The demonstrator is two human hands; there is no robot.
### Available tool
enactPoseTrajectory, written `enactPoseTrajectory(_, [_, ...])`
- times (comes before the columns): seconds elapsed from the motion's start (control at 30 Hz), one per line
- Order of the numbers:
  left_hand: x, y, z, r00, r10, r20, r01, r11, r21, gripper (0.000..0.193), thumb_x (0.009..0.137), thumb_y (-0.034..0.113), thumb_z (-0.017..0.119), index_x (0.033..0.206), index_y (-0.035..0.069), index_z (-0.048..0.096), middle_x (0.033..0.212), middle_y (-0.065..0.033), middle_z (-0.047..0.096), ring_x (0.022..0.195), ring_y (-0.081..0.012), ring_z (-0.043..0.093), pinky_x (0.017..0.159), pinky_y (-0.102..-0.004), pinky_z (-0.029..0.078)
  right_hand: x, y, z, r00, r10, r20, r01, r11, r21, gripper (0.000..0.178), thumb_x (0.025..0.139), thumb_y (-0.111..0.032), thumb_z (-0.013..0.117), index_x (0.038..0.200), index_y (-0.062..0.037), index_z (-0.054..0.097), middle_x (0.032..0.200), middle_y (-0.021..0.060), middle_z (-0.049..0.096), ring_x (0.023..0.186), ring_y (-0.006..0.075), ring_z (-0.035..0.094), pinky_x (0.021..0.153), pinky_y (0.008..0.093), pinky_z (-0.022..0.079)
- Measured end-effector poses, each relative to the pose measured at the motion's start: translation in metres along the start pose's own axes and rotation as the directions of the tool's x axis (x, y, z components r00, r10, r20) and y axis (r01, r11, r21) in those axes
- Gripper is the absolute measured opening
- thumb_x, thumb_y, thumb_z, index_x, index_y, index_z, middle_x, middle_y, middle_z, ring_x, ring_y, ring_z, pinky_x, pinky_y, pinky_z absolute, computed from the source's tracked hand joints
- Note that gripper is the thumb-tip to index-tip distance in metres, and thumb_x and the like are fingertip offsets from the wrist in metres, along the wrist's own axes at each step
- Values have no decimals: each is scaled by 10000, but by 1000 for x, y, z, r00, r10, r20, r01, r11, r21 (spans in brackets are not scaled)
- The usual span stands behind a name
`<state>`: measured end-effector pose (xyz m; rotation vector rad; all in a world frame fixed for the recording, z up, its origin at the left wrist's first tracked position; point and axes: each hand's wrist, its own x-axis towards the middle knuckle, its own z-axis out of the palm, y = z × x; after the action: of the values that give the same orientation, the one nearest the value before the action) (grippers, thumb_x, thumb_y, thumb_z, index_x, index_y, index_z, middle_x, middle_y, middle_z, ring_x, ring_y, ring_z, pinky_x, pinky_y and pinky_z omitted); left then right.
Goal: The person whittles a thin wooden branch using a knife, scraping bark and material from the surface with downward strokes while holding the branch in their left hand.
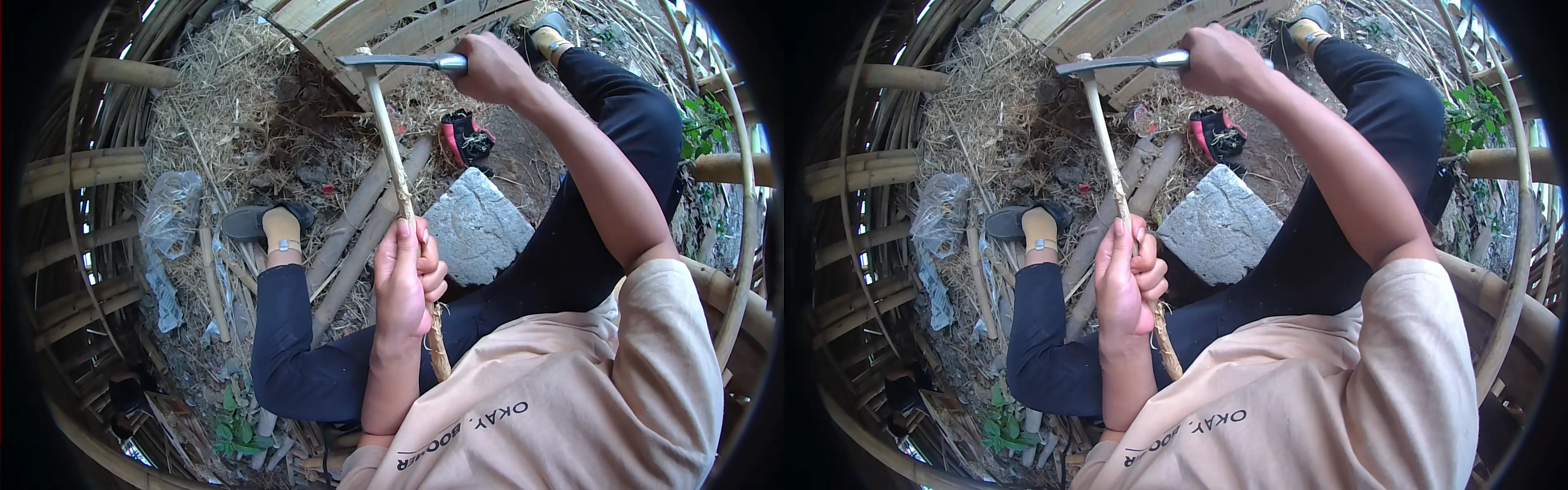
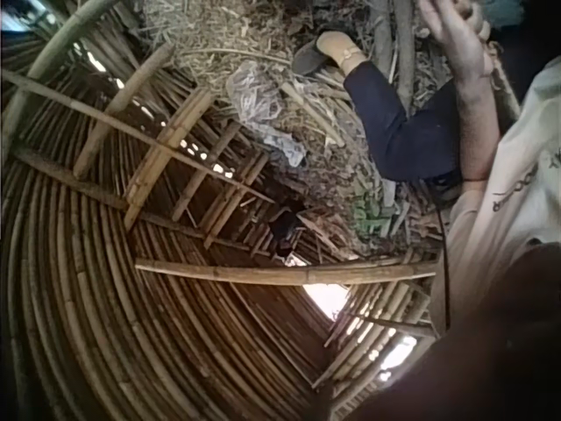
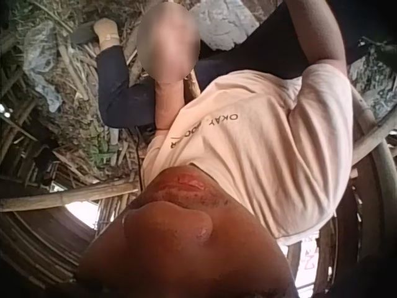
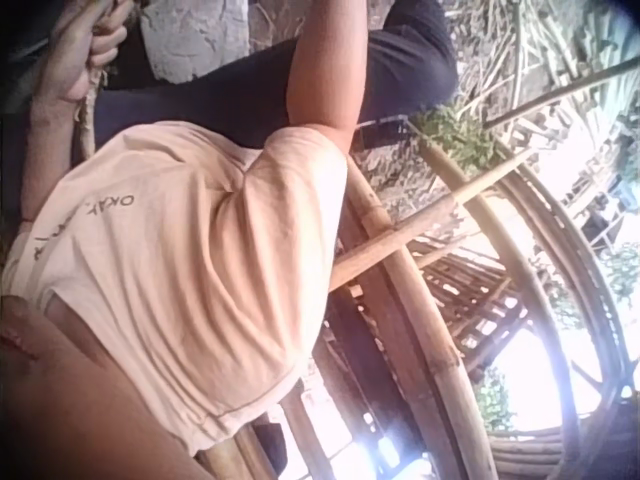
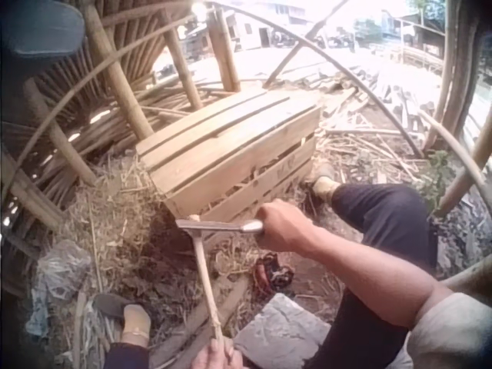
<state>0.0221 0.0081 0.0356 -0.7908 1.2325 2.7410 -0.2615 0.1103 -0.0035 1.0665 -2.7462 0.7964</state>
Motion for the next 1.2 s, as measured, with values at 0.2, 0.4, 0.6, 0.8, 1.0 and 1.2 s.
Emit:
enactPoseTrajectory(0.2, [8,-1,-11,1000,-12,-28,10,998,-56,254,1094,317,391,961,115,466,624,83,279,451,3,185,379,-192,128,-21,-25,-1,969,-82,234,71,996,56,128,724,-142,702,802,-44,731,727,178,689,702,353,694,692,442,568])
enactPoseTrajectory(0.4, [2,-4,-2,1000,-26,-10,26,1000,5,267,1095,343,389,945,132,451,627,86,277,454,4,184,382,-192,121,-13,-8,1,984,63,165,-71,997,38,143,722,-122,665,812,-30,729,751,209,691,713,369,698,717,457,576])
enactPoseTrajectory(0.6, [6,4,-10,997,-63,47,69,989,-127,275,1099,350,361,930,143,427,610,86,250,430,4,153,362,-195,100,-16,-19,4,988,-76,135,47,978,204,315,868,-301,745,823,10,723,703,203,670,616,345,658,609,424,529])
enactPoseTrajectory(0.8, [16,-4,-26,948,-67,312,208,870,-446,285,1107,336,316,918,130,371,594,74,228,404,-3,120,333,-190,98,-13,-21,-3,993,-66,98,68,997,-19,178,671,-131,681,813,-37,732,749,202,689,735,366,694,726,466,566])
enactPoseTrajectory(1.0, [14,-5,-23,951,-52,305,183,891,-416,291,1106,344,319,913,130,366,590,76,223,401,2,118,330,-191,98,-10,-24,2,997,24,76,-23,1000,-16,169,651,-127,691,793,-39,717,767,206,679,774,390,676,733,479,551])
enactPoseTrajectory(1.2, [11,-4,-19,964,-77,256,139,962,-234,319,1096,407,327,908,161,399,598,91,223,412,3,128,343,-198,92,-6,-15,-9,1000,23,8,-22,997,-81,204,673,-151,708,852,-59,743,787,187,696,787,375,690,746,464,560])
